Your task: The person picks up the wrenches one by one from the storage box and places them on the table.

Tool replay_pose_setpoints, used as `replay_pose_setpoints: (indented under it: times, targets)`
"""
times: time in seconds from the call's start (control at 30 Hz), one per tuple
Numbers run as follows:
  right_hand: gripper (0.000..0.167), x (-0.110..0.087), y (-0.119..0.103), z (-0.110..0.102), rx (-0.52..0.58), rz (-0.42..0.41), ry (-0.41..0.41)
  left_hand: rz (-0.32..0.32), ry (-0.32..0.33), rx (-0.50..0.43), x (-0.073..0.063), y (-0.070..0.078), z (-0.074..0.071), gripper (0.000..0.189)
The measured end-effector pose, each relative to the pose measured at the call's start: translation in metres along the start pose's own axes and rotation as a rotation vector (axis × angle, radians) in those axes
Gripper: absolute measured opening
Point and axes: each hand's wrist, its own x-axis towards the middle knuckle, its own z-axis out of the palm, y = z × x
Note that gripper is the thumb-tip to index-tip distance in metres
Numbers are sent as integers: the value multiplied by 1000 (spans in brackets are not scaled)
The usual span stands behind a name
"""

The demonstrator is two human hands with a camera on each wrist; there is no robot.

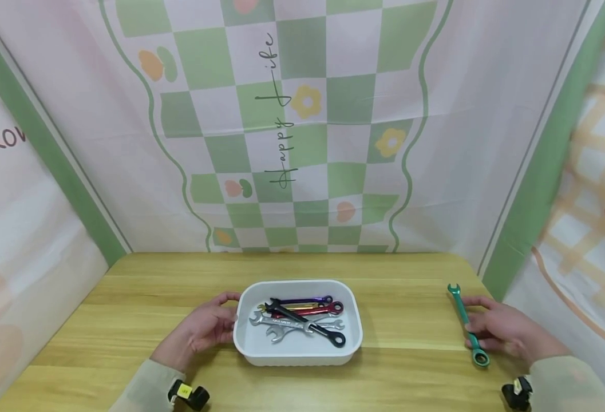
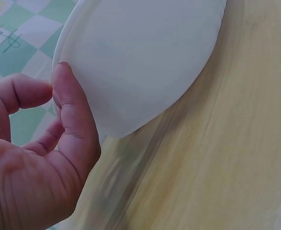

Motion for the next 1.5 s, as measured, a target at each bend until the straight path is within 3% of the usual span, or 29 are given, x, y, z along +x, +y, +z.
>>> replay_pose_setpoints:
  times: [0.17,0.37,0.87,1.5]
  targets:
    - [46,-5,-1,0,-76,48,88,-1,-8,-2,-1,1,1,57]
    - [77,-8,-5,4,-175,87,139,4,-15,0,-2,1,1,58]
    - [70,-10,-2,4,-316,147,314,-3,-11,0,-1,1,-1,56]
    - [61,-20,-5,3,-410,147,386,-4,-20,1,-2,2,0,57]
